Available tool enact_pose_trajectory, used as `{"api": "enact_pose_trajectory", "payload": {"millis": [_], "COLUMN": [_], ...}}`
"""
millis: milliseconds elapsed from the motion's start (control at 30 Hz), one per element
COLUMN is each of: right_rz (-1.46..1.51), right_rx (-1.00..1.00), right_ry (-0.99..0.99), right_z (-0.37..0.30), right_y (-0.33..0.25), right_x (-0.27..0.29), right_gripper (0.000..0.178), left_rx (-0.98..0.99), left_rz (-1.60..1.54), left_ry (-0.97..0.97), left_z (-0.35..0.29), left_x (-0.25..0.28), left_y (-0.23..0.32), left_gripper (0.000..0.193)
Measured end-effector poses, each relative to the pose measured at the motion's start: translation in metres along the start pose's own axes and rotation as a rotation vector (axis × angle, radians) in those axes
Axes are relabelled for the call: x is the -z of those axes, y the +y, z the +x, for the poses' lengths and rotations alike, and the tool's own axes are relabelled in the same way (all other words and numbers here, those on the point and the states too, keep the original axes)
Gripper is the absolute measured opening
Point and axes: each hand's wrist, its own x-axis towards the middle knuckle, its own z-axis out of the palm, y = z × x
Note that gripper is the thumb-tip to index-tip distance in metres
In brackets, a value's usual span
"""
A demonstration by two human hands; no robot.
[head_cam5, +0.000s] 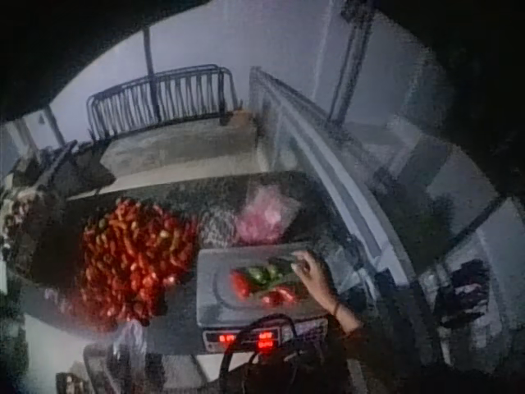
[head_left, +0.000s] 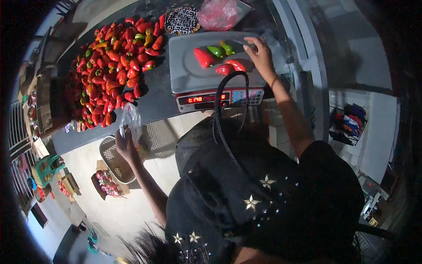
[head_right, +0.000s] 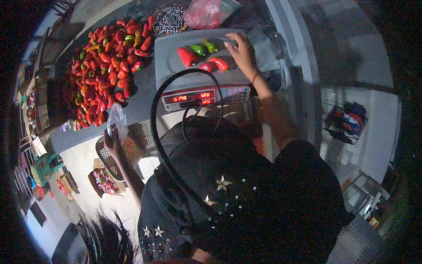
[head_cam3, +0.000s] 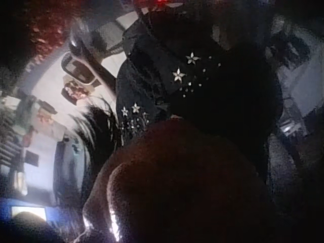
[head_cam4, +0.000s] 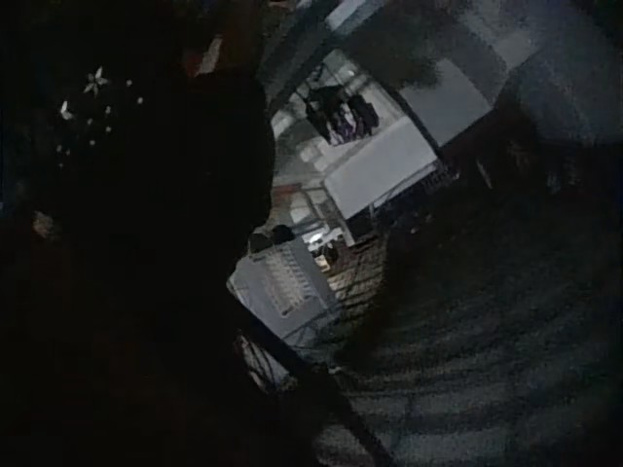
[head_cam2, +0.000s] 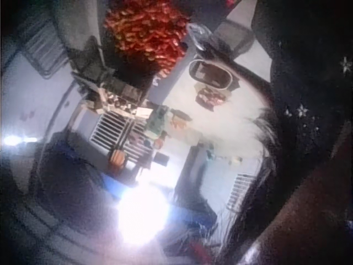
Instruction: The person repeatedly selects red and green peppers from a large pile on a table, places them on a digital scale, and then transfers them into plastic bags. The person ties the bags and sets them aside, continuing the cycle of weighing and packaging.
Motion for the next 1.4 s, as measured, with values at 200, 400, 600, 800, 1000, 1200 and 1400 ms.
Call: {"api": "enact_pose_trajectory", "payload": {"millis": [200, 400, 600, 800, 1000, 1200, 1400], "right_rz": [0.135, 0.008, 0.609, 0.224, 0.205, 0.434, -0.545], "right_rx": [0.093, 0.168, 0.169, 0.789, 0.367, 0.160, 0.355], "right_ry": [-0.050, -0.049, -0.495, -0.378, -0.615, -0.566, -0.155], "right_z": [0.034, 0.034, 0.024, 0.029, 0.006, 0.007, 0.018], "right_y": [-0.009, -0.012, -0.136, -0.216, -0.188, -0.146, -0.083], "right_x": [-0.008, -0.017, -0.061, -0.126, -0.141, -0.108, -0.097], "right_gripper": [0.016, 0.012, 0.019, 0.043, 0.016, 0.032, 0.035], "left_rx": [-0.035, 0.064, 0.014, -0.384, -0.273, -0.313, -0.062], "left_rz": [0.036, 0.042, -0.068, -0.177, -0.547, -0.180, 0.066], "left_ry": [0.014, -0.034, -0.041, -0.068, -0.320, -0.242, 0.021], "left_z": [0.008, 0.000, 0.006, 0.039, 0.013, -0.012, -0.018], "left_x": [-0.024, -0.012, -0.015, -0.039, -0.017, -0.002, 0.015], "left_y": [0.032, 0.018, 0.008, 0.084, 0.051, -0.033, 0.013], "left_gripper": [0.021, 0.019, 0.026, 0.027, 0.018, 0.022, 0.042]}}
